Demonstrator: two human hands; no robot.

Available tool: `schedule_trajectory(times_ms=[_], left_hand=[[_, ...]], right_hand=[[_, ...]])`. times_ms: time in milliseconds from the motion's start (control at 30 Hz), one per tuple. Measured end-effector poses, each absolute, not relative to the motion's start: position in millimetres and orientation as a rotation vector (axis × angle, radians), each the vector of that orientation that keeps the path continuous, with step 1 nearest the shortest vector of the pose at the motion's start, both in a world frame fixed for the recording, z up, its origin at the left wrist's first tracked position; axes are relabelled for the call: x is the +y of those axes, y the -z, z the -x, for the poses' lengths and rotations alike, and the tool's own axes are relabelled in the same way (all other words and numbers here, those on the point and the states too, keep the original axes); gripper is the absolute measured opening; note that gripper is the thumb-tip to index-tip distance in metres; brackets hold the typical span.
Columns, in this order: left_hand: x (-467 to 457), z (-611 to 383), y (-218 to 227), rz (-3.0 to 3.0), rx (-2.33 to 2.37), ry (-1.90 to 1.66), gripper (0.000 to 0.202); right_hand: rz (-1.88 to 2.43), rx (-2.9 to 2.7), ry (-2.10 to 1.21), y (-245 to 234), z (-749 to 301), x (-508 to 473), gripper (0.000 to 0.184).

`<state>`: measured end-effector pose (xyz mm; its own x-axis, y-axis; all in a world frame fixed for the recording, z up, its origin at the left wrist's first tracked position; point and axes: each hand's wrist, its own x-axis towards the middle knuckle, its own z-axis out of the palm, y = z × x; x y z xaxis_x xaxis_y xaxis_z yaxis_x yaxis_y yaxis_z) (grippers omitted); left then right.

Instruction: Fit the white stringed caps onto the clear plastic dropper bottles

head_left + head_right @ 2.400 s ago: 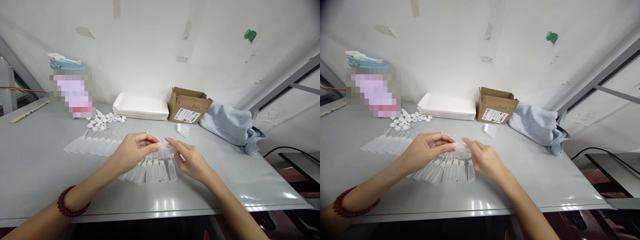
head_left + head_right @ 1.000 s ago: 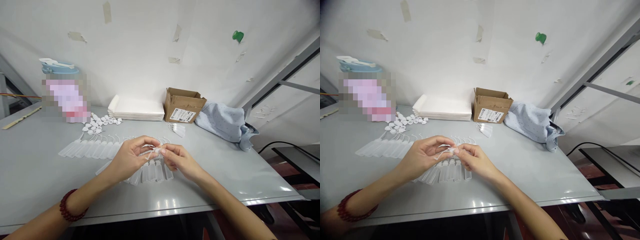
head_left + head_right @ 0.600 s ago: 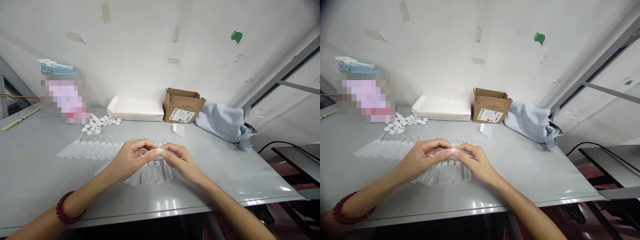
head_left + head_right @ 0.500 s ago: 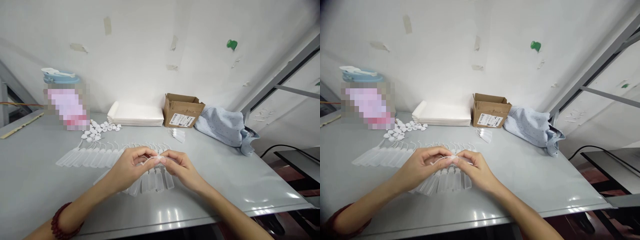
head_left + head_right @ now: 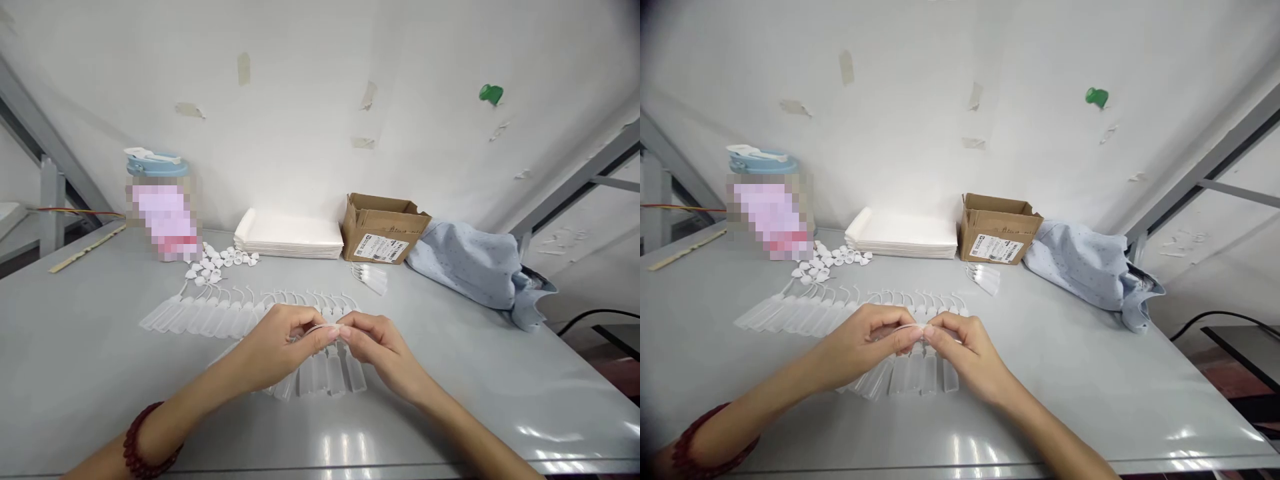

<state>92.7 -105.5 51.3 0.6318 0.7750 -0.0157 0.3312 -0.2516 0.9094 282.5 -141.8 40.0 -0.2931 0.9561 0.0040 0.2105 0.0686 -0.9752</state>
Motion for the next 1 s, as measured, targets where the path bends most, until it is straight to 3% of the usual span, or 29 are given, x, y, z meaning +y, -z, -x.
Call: schedule_trajectory(times_ms=[167, 300, 500, 633, 767, 867, 1000], left_hand=[[-107.1, -92.1, -49.4, -1.822, 0.814, -0.485, 0.030], [-109.8, -91.6, -44.6, -2.204, 0.756, -0.625, 0.022], [-115.5, -88.2, -41.4, -2.563, 0.714, -0.672, 0.023], [-117.2, -87.9, -44.2, -2.311, 0.794, -0.605, 0.022], [-113.9, -88.6, -49.7, -2.033, 0.958, -0.608, 0.034], [-109.0, -88.0, -53.7, -1.806, 0.990, -0.590, 0.041], [-105.9, -87.0, -54.2, -1.699, 0.922, -0.538, 0.042]], right_hand=[[1.167, -1.534, -1.392, -38.5, -282.4, -142.0, 0.039], [1.152, -1.444, -1.545, -37.5, -282.6, -136.6, 0.046], [1.205, -1.505, -1.507, -37.3, -280.4, -136.4, 0.046], [1.216, -1.689, -1.237, -37.9, -277.8, -141.1, 0.042], [1.161, -1.889, -0.767, -35.5, -281.1, -141.4, 0.018], [1.019, -2.014, -0.390, -32.1, -285.3, -139.7, 0.019], [1.015, -2.036, -0.401, -32.2, -287.9, -140.1, 0.015]])
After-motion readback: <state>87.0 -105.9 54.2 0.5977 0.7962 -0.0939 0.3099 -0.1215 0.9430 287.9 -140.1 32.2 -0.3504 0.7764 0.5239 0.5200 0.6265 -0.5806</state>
